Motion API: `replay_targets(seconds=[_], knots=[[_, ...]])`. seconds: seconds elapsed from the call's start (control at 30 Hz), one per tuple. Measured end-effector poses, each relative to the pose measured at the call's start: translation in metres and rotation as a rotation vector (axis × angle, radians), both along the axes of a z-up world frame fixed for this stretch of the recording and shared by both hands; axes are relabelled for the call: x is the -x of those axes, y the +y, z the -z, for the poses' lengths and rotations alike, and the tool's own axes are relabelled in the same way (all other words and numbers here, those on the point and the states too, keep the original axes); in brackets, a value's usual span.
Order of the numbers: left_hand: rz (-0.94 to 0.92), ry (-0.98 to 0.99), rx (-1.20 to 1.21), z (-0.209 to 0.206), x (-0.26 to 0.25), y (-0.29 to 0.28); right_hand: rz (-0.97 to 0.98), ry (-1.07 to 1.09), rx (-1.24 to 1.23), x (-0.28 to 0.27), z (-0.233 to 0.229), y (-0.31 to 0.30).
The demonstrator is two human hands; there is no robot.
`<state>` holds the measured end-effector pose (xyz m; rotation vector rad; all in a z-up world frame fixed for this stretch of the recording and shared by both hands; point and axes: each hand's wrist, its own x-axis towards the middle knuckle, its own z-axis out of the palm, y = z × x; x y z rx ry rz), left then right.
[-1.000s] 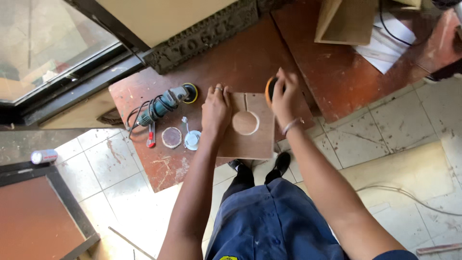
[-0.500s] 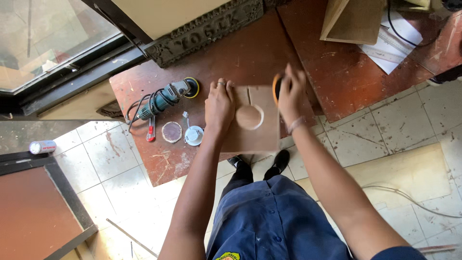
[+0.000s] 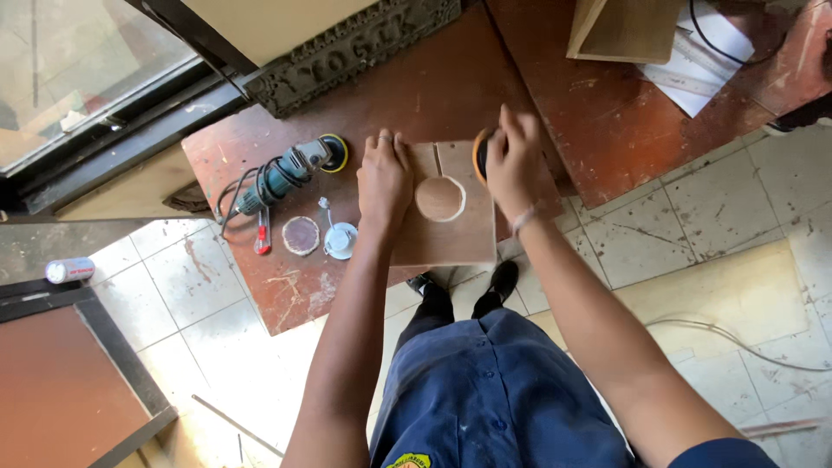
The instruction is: The person sands the sides and edges of a wooden box by hand using a circular sanding block.
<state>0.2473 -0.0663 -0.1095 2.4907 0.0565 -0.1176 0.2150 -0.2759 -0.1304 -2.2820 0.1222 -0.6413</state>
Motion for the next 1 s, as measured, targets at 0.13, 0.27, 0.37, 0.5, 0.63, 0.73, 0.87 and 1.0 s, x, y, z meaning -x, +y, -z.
replay_targets(seconds=[0.13,0.27,0.37,0.5,0.63,0.73,0.87,1.0], knots=[[-0.002,-0.034,-0.063,-0.011,-0.002,-0.002,-0.07,0.031,-0.075,0.065,-0.017,0.015],[-0.006,-0.082,-0.063,-0.002,-0.007,-0.002,-0.13,0.061,-0.064,0.129,-0.032,0.035],[0.033,-0.082,-0.033,0.004,0.004,-0.001,-0.08,0.057,-0.035,0.077,-0.013,0.02],[-0.016,-0.031,0.125,-0.009,-0.007,-0.005,-0.049,0.138,-0.035,-0.035,-0.009,0.001],[-0.034,-0.04,-0.061,0.016,-0.011,-0.005,-0.024,0.031,0.066,0.048,-0.03,0.02],[-0.057,-0.118,-0.108,0.024,-0.013,-0.002,-0.171,0.134,-0.044,0.119,-0.032,0.028],[0.01,-0.1,-0.04,0.022,-0.012,0.002,-0.129,0.065,-0.095,0.063,-0.023,0.019],[0.016,-0.113,-0.044,0.022,-0.012,0.002,-0.051,0.159,-0.004,-0.04,0.012,-0.012]])
